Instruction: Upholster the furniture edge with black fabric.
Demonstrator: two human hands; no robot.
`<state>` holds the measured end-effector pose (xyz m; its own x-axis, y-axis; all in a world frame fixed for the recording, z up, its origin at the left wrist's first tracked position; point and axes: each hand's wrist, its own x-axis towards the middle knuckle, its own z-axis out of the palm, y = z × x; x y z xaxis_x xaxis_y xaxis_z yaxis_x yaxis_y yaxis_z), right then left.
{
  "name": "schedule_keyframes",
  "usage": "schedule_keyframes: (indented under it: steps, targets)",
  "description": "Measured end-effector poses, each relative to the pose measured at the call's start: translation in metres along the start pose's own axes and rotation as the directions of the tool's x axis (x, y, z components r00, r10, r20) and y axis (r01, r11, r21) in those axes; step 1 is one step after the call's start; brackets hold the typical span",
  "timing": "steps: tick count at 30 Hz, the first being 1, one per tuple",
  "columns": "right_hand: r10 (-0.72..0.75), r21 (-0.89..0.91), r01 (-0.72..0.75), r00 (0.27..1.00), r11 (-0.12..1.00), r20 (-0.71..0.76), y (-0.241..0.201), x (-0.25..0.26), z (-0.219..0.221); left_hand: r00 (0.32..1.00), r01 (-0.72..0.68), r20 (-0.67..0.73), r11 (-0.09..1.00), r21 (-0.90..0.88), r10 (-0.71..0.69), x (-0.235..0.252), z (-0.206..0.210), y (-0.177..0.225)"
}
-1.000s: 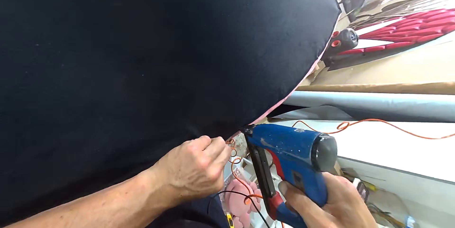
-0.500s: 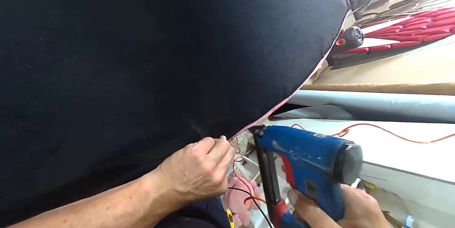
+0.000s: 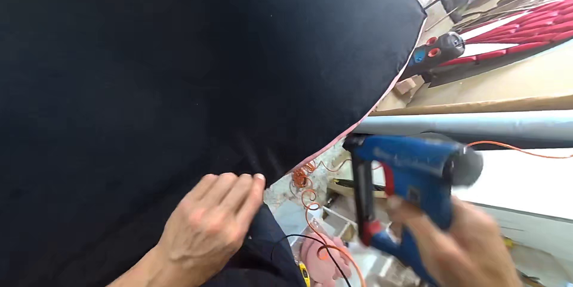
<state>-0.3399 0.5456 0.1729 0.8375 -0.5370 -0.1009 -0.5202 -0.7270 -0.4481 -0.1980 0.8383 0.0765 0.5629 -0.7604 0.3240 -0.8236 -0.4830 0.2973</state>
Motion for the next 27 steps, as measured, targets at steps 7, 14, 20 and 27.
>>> schedule_keyframes:
  steps: [7, 14, 20, 27]
  targets:
    - [-0.239, -0.369, 0.21, 0.97, 0.905, -0.034, -0.007, 0.211, 0.013, 0.947, 0.32, -0.028, 0.925, 0.207, -0.321, -0.036, -0.006, 0.008]
    - [-0.607, -0.069, 0.605, 0.795, 0.793, -0.011, -0.038, 0.139, 0.053, 0.946, 0.322, -0.039, 0.914, 0.246, -0.322, -0.028, -0.026, 0.017]
    - [-0.685, 0.525, 0.569, 0.727, 0.633, 0.039, -0.074, 0.005, 0.149, 0.87, 0.468, -0.303, 0.844, 0.262, -0.388, -0.118, 0.011, 0.043]
    - [-0.602, 0.215, 0.634, 0.494, 0.743, 0.627, -0.275, -0.105, 0.223, 0.391, 0.918, 0.368, 0.328, -0.225, -0.844, -0.267, 0.026, 0.094]
